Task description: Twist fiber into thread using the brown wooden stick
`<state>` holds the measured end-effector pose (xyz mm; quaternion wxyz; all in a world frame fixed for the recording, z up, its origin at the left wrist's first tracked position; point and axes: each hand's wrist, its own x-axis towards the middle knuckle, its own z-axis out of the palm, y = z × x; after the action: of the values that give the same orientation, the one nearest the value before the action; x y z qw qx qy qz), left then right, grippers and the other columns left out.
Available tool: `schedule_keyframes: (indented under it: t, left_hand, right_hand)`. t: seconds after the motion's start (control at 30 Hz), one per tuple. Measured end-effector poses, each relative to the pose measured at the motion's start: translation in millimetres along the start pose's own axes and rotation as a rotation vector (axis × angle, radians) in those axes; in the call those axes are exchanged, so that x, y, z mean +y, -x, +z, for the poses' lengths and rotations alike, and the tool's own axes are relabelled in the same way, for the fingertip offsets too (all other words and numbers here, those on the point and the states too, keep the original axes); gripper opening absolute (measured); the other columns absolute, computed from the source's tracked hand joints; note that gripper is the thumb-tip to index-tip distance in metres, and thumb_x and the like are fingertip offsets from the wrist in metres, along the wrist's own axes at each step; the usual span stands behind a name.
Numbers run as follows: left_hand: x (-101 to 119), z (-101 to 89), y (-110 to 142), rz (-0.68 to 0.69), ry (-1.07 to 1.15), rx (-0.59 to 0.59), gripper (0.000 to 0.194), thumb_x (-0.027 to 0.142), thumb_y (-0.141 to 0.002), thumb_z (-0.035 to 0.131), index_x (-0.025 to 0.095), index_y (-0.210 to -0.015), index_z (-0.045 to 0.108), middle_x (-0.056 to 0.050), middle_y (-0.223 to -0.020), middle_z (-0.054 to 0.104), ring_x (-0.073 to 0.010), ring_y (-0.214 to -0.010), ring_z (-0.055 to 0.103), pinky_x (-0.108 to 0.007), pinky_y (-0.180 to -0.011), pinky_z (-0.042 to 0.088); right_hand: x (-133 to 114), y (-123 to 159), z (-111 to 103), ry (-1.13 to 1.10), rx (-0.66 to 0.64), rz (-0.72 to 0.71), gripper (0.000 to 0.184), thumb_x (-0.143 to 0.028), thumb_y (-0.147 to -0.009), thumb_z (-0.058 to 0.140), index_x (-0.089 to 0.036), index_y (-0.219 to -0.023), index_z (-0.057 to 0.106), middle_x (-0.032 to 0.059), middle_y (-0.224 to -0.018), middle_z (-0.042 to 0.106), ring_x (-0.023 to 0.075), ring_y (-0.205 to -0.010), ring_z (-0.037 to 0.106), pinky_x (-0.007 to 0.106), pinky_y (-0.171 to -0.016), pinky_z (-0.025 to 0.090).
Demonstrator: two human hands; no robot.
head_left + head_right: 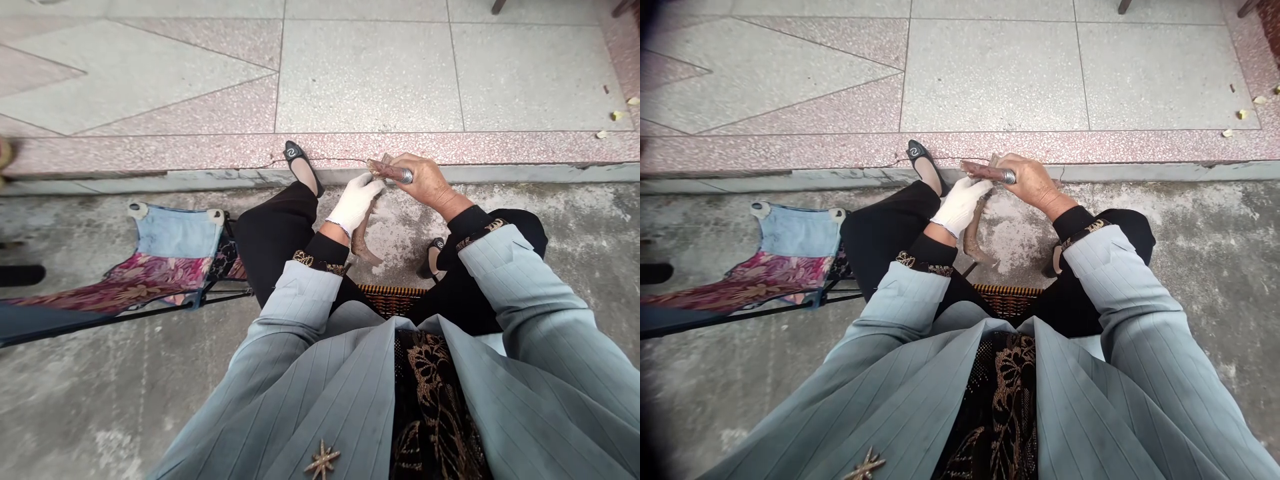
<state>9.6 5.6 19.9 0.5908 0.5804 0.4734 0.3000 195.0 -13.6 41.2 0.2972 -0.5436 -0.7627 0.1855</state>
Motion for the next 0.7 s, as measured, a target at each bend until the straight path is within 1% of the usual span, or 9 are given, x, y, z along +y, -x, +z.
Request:
schedule_keyframes:
  t: [0.17,0.27,0.4,0.53,0.6,0.7]
  left_hand:
    - [-3,5.3,-1,-0.056,0.213,-0.077,0.018,0.03,-0.076,0.061,0.014,-0.084,0.062,0.0,-0.069,0.059,-0.0099,-0.052,0.051,-0.024,-0.051,0.044]
    - [-3,8.7,1,-0.095,0.262,-0.1,0.015,0.028,-0.076,0.061,0.014,-0.082,0.062,0.0,-0.066,0.058,-0.0099,-0.048,0.05,-0.025,-0.048,0.045]
    - [3,10.9,5,-0.125,0.29,-0.149,0.013,0.027,-0.078,0.058,0.014,-0.078,0.06,-0.002,-0.068,0.061,-0.0108,-0.048,0.052,-0.027,-0.048,0.048]
    - [7,11.8,8,-0.16,0.283,-0.155,0.014,0.027,-0.08,0.056,0.014,-0.078,0.06,-0.002,-0.067,0.061,-0.0106,-0.047,0.053,-0.026,-0.048,0.05]
    - [6,12.2,9,-0.161,0.291,-0.141,0.014,0.027,-0.081,0.056,0.014,-0.078,0.06,-0.002,-0.067,0.061,-0.0103,-0.047,0.053,-0.026,-0.047,0.051]
    - [4,12.5,8,-0.155,0.277,-0.124,0.015,0.028,-0.081,0.057,0.014,-0.08,0.06,-0.002,-0.068,0.061,-0.0106,-0.047,0.054,-0.027,-0.049,0.052]
  right_hand:
    - [5,-2,7,0.082,-0.024,0.123,0.026,-0.028,-0.085,0.059,-0.017,-0.106,0.07,0.0077,-0.093,0.071,0.0264,-0.09,0.065,0.035,-0.08,0.047]
    - [4,-2,7,0.082,-0.039,0.142,0.03,-0.024,-0.084,0.058,-0.017,-0.111,0.068,0.0076,-0.095,0.072,0.0263,-0.09,0.065,0.034,-0.08,0.046]
    - [4,-3,3,0.059,-0.074,0.114,0.025,-0.025,-0.083,0.06,-0.014,-0.104,0.071,0.0108,-0.098,0.071,0.0268,-0.094,0.063,0.034,-0.083,0.044]
    - [6,-5,0,0.039,-0.1,0.139,0.021,-0.027,-0.08,0.066,-0.015,-0.096,0.071,0.0107,-0.094,0.069,0.0262,-0.093,0.062,0.032,-0.081,0.044]
    - [7,-5,-1,0.016,-0.105,0.17,0.017,-0.027,-0.079,0.067,-0.015,-0.09,0.07,0.0094,-0.089,0.069,0.0248,-0.09,0.062,0.031,-0.078,0.044]
    - [7,-6,-1,-0.054,-0.107,0.263,0.011,-0.024,-0.078,0.067,-0.014,-0.077,0.066,0.0059,-0.073,0.065,0.0211,-0.079,0.062,0.028,-0.07,0.043]
